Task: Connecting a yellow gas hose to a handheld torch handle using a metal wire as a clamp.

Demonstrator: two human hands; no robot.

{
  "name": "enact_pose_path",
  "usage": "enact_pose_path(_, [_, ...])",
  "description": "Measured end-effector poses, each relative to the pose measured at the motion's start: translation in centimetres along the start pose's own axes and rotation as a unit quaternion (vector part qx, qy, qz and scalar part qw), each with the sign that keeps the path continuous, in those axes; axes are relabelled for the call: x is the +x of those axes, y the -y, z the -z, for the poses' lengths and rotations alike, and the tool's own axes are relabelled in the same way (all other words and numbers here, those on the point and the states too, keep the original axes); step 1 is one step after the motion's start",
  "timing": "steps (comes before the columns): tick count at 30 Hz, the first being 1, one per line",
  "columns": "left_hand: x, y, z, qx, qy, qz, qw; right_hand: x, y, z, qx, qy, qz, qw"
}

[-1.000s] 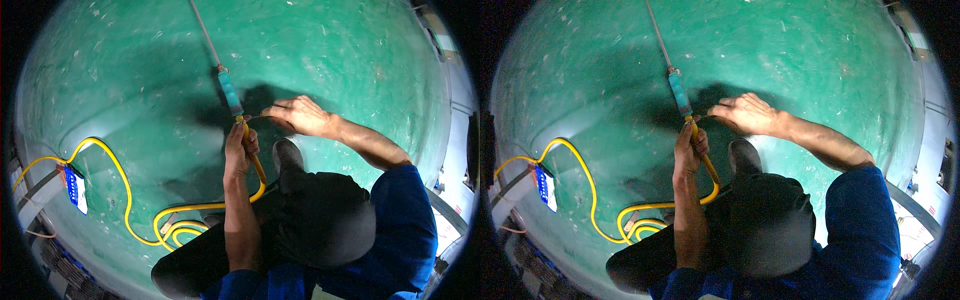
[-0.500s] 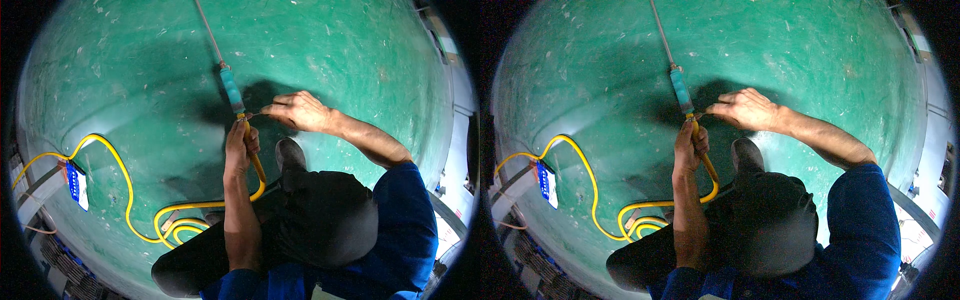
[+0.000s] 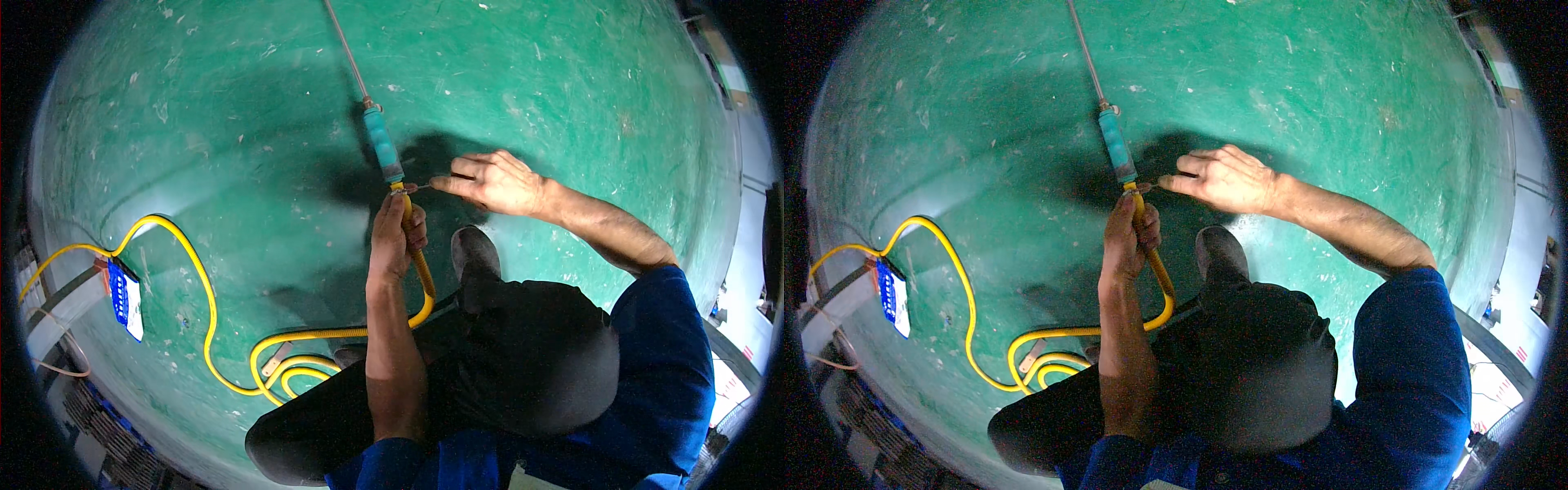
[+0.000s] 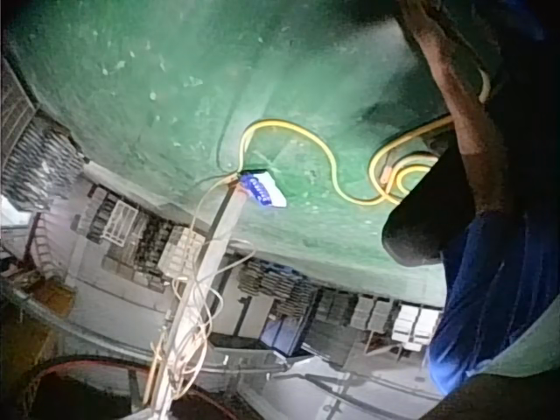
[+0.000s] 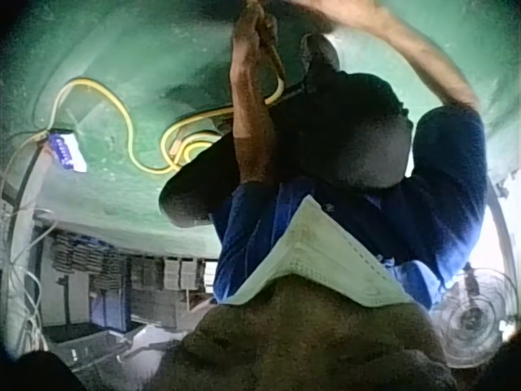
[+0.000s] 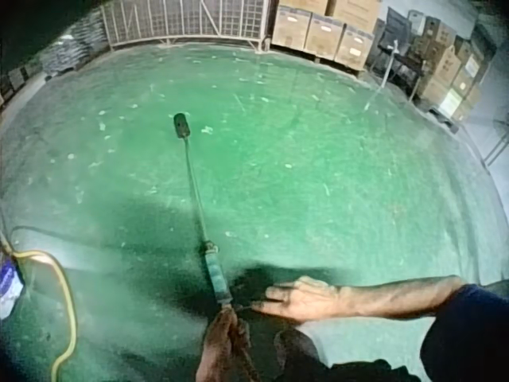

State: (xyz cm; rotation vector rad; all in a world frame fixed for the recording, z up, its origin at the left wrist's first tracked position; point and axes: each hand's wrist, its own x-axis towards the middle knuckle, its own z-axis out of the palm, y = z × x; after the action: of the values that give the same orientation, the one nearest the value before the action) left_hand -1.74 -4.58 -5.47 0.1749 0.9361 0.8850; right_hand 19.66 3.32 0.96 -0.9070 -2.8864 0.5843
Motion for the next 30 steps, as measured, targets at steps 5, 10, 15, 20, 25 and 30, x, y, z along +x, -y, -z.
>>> enact_pose_path(5, [0.0, 0.0, 0.0, 0.023, -0.010, 0.004, 1.000, 0.3, -0.7, 0.7, -0.116, 0.000, 0.097, 0.988])
enact_pose_path(10, [0.2, 0.0, 0.9, -0.012, 0.029, 0.008, 0.999, 0.8, -1.5, 0.4, -0.129, -0.039, 0.141, 0.981])
enact_pose_path(15, [-0.1, -0.8, 1.4, -0.108, 0.068, 0.019, 0.992, 1.7, -1.4, 0.7, -0.093, -0.038, 0.137, 0.986])
enact_pose_path(20, [-1.2, -4.7, 3.2, -0.138, 0.102, 0.007, 0.985, 5.2, 0.0, 2.1, -0.052, -0.031, 0.131, 0.990])
enact_pose_path(25, [-3.0, -11.3, 4.0, -0.112, 0.082, 0.009, 0.990, 10.3, 0.9, 3.8, -0.067, -0.075, 0.178, 0.979])
enact_pose_path(30, [-4.4, -15.1, 4.9, -0.078, 0.067, 0.008, 0.995, 14.0, 1.1, 4.2, -0.083, -0.137, 0.227, 0.961])
